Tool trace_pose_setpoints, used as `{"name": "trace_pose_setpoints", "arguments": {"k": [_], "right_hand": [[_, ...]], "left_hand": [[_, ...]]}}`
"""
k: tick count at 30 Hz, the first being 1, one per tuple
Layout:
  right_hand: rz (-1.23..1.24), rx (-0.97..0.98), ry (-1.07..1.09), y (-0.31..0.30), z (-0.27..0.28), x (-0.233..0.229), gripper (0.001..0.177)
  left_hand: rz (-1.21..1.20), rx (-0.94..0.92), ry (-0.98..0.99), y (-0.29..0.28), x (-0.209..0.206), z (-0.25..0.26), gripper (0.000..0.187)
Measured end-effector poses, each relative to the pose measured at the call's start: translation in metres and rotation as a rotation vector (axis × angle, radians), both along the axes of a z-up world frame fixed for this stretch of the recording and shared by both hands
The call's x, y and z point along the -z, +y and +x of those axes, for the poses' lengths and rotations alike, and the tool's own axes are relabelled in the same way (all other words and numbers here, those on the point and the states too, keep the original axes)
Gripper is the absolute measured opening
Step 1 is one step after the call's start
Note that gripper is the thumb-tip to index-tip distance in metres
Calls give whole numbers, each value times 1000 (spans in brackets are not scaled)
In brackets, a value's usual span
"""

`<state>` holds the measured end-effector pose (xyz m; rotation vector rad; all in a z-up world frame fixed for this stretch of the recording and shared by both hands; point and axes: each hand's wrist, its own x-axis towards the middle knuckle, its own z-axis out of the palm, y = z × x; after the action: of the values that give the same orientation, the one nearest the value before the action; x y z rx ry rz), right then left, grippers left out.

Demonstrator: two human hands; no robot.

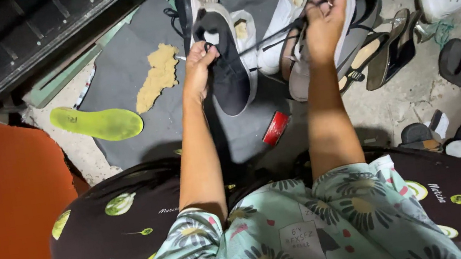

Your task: Cleaning a black shoe with a brush and tying the laces while sitting on the floor.

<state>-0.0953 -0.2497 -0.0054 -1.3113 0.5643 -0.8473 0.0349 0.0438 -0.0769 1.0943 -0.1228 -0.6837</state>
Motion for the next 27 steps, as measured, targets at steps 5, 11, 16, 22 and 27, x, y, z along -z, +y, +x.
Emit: {"name": "trace_pose_setpoints", "arguments": {"k": [5, 11, 16, 22, 27], "right_hand": [[-485, 93, 215, 57, 16, -35, 56], [-910, -46, 442, 114, 32, -41, 54], [-1044, -282, 644, 159, 37, -6, 63], [-610, -120, 722, 160, 60, 33, 67], [-589, -198, 812, 146, 63, 32, 56]], "left_hand": [[19, -20, -149, 8, -70, 4, 48], [295, 27, -443, 8, -96, -3, 74], [250, 15, -331, 11, -94, -5, 73], [192, 39, -286, 7, -90, -9, 70], [-104, 90, -299, 15, -41, 3, 42]]}}
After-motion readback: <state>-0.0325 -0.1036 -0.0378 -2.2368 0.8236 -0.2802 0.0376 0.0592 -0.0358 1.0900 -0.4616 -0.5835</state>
